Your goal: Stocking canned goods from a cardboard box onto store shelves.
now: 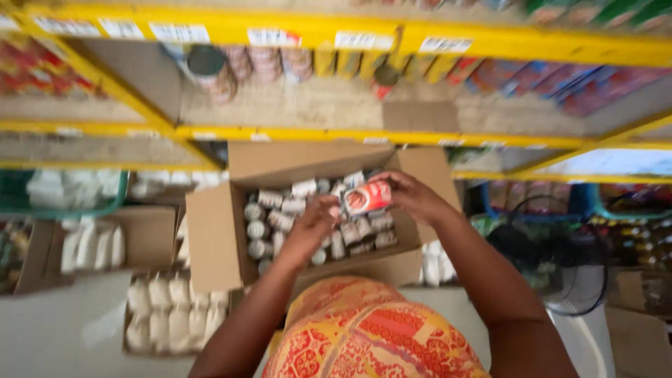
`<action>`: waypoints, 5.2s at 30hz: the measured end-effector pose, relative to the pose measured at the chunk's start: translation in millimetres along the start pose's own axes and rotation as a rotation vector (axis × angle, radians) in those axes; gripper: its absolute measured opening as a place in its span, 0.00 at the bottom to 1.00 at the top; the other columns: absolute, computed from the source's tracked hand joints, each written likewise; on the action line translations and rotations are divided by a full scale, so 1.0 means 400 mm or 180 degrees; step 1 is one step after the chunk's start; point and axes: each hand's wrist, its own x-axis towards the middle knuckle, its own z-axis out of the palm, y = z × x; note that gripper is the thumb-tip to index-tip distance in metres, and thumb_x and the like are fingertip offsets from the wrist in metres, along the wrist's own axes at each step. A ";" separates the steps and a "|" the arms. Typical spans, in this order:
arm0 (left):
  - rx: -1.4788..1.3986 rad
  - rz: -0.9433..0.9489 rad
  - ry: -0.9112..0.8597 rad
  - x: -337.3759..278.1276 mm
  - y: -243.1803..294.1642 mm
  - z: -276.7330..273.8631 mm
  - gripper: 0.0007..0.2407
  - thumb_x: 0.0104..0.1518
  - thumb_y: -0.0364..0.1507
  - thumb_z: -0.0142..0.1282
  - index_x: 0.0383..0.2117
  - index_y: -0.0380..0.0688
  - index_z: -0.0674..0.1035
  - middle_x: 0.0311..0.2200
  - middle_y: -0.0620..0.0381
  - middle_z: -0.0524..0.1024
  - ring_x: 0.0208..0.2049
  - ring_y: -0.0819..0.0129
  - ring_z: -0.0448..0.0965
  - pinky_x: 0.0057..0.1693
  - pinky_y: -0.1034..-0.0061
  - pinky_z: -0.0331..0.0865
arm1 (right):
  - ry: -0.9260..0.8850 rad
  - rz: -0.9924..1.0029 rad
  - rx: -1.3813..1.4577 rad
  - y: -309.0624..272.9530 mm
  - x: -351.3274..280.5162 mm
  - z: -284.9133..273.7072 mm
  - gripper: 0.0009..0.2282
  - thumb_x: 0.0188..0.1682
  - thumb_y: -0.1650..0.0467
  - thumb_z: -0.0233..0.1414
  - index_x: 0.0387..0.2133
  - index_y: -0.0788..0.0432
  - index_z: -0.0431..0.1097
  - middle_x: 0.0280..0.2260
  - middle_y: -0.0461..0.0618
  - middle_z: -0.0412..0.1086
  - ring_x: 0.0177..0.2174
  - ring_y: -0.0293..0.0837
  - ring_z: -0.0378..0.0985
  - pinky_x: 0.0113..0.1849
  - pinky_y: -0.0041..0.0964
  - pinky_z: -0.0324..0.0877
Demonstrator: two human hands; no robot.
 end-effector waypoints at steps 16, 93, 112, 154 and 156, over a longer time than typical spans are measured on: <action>-0.0956 0.1605 -0.0277 0.006 0.240 0.096 0.30 0.52 0.15 0.62 0.61 0.47 0.64 0.59 0.51 0.69 0.58 0.61 0.74 0.59 0.67 0.73 | -0.0912 -0.2339 -0.0535 -0.387 -0.236 0.213 0.17 0.56 0.69 0.55 0.58 0.53 0.66 0.67 0.52 0.56 0.65 0.47 0.60 0.61 0.44 0.61; 0.4284 0.1432 0.1641 0.513 0.633 -0.263 0.30 0.55 0.57 0.49 0.62 0.59 0.71 0.66 0.49 0.60 0.68 0.44 0.52 0.67 0.35 0.37 | 0.2583 -0.0591 -0.6697 -1.259 0.426 -0.140 0.18 0.51 0.75 0.46 0.56 0.56 0.65 0.46 0.62 0.75 0.49 0.62 0.75 0.58 0.68 0.53; 0.4202 0.1372 0.1591 0.507 0.638 -0.260 0.30 0.55 0.57 0.49 0.61 0.58 0.72 0.67 0.49 0.60 0.69 0.45 0.51 0.67 0.35 0.34 | 0.2688 -0.0136 -0.6637 -1.245 0.410 -0.057 0.25 0.38 0.69 0.64 0.51 0.58 0.69 0.47 0.59 0.74 0.50 0.59 0.75 0.57 0.65 0.55; 0.4224 0.1446 0.1645 0.512 0.628 -0.261 0.29 0.56 0.56 0.49 0.59 0.57 0.74 0.66 0.49 0.61 0.68 0.45 0.53 0.67 0.35 0.35 | 0.3497 -0.1549 -0.7635 -1.199 0.364 -0.056 0.07 0.48 0.72 0.51 0.32 0.58 0.78 0.34 0.51 0.76 0.47 0.53 0.71 0.56 0.54 0.54; 0.4214 0.1479 0.1652 0.511 0.627 -0.262 0.29 0.56 0.56 0.49 0.59 0.56 0.74 0.66 0.48 0.61 0.68 0.44 0.53 0.67 0.35 0.35 | 0.3501 -0.1484 -0.7572 -1.199 0.365 -0.060 0.07 0.47 0.72 0.51 0.32 0.58 0.78 0.34 0.51 0.76 0.46 0.52 0.71 0.55 0.53 0.54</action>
